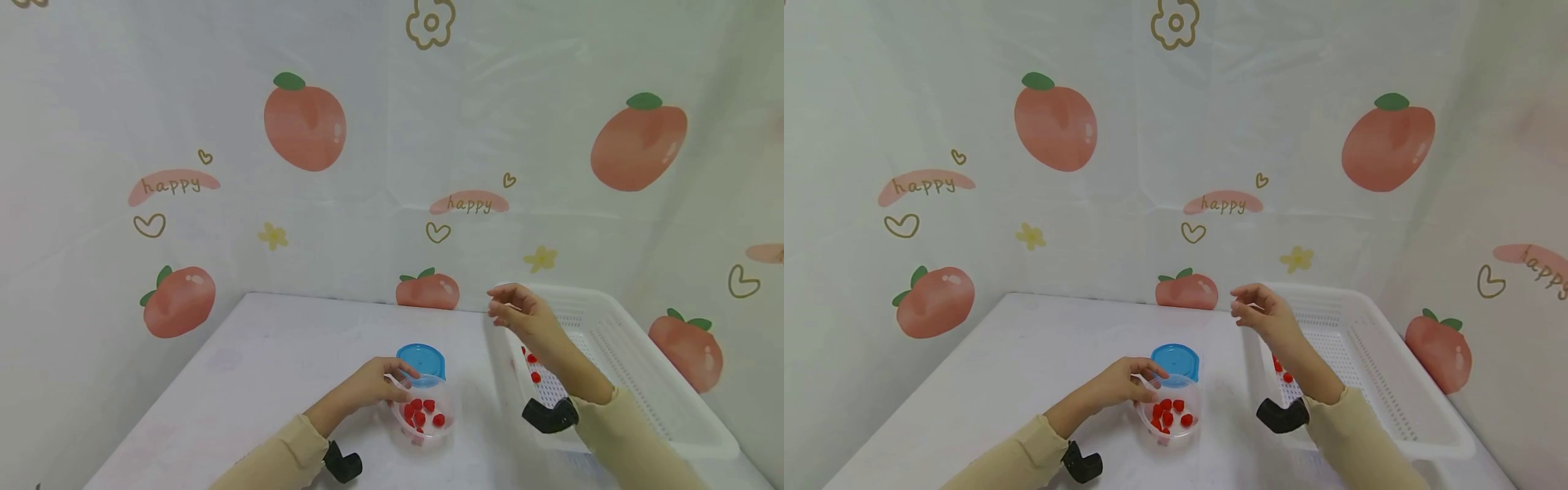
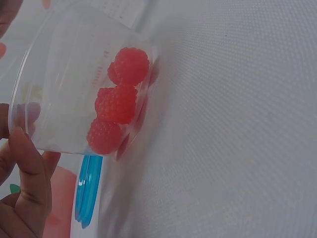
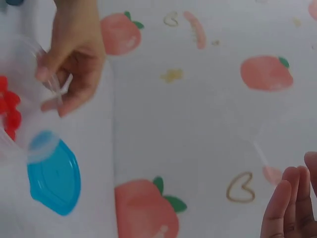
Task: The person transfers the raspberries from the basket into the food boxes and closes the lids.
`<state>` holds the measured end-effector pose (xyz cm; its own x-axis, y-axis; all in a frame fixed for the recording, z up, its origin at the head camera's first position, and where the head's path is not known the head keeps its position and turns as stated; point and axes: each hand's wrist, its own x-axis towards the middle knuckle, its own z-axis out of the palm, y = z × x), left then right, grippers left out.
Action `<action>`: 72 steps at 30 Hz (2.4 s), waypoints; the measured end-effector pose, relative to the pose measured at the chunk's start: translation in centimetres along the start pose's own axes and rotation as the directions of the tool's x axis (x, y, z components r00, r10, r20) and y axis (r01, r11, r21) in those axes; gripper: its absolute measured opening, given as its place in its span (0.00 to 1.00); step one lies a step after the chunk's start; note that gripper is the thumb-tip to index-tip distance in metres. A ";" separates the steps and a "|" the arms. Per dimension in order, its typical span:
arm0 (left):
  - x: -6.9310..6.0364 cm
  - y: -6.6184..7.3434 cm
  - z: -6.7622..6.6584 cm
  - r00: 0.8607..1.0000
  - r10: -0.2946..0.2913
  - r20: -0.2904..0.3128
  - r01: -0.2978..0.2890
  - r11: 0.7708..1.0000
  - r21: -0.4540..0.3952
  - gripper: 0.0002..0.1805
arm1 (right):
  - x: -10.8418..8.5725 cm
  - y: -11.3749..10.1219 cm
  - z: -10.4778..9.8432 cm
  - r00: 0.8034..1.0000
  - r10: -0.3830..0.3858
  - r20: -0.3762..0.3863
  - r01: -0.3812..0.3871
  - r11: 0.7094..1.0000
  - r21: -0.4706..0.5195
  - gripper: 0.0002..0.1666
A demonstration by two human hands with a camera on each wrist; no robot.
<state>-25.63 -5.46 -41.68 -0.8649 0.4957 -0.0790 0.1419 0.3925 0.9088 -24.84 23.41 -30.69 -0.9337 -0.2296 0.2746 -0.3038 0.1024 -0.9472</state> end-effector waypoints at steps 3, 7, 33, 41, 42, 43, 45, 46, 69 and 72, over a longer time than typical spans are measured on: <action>0.0 0.0 0.0 1.000 -0.003 -0.002 0.003 1.000 0.005 0.17 | 0.7 0.1 -1.4 0.999 0.008 -0.040 -0.004 0.995 0.096 0.08; 0.1 -0.1 0.0 1.000 -0.014 -0.002 0.014 1.000 0.005 0.17 | 1.3 0.8 -3.4 0.995 0.020 -0.096 0.003 0.973 0.232 0.08; 0.1 0.0 -0.1 1.000 -0.006 0.002 0.006 1.000 0.000 0.16 | -0.7 8.8 -12.2 0.906 0.410 0.100 -0.365 0.880 -0.304 0.32; 0.0 0.1 0.0 1.000 -0.009 0.000 0.009 1.000 0.006 0.17 | -1.0 9.9 -12.6 0.825 0.512 0.241 -0.421 0.839 -0.344 0.25; 0.0 0.2 0.0 1.000 -0.008 -0.001 0.008 1.000 0.006 0.17 | -1.0 10.0 -12.6 0.813 0.525 0.252 -0.426 0.832 -0.356 0.25; 0.0 0.2 0.0 1.000 -0.005 -0.001 0.005 1.000 0.005 0.17 | -1.1 10.2 -12.6 0.803 0.540 0.252 -0.436 0.821 -0.370 0.24; 0.0 0.2 0.0 1.000 -0.003 0.000 0.003 1.000 0.004 0.16 | -1.1 10.4 -12.5 0.785 0.572 0.237 -0.463 0.796 -0.390 0.23; 0.0 0.2 0.0 1.000 -0.002 0.001 0.002 1.000 0.003 0.16 | -1.2 10.5 -12.4 0.777 0.588 0.223 -0.477 0.783 -0.399 0.23; 0.2 -0.1 -0.1 1.000 -0.005 0.002 0.005 1.000 0.000 0.16 | -1.5 10.6 -11.0 0.706 0.688 0.166 -0.523 0.665 -0.533 0.20; 0.3 -0.2 -0.1 1.000 -0.005 0.006 0.005 1.000 0.000 0.16 | -1.4 10.7 -10.7 0.710 0.689 0.142 -0.520 0.650 -0.555 0.17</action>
<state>-25.92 -5.45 -41.87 -0.8626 0.4984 -0.0862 0.1377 0.3953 0.9082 -28.81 35.23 -39.43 -0.8458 -0.2299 -0.4814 0.1830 0.7226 -0.6666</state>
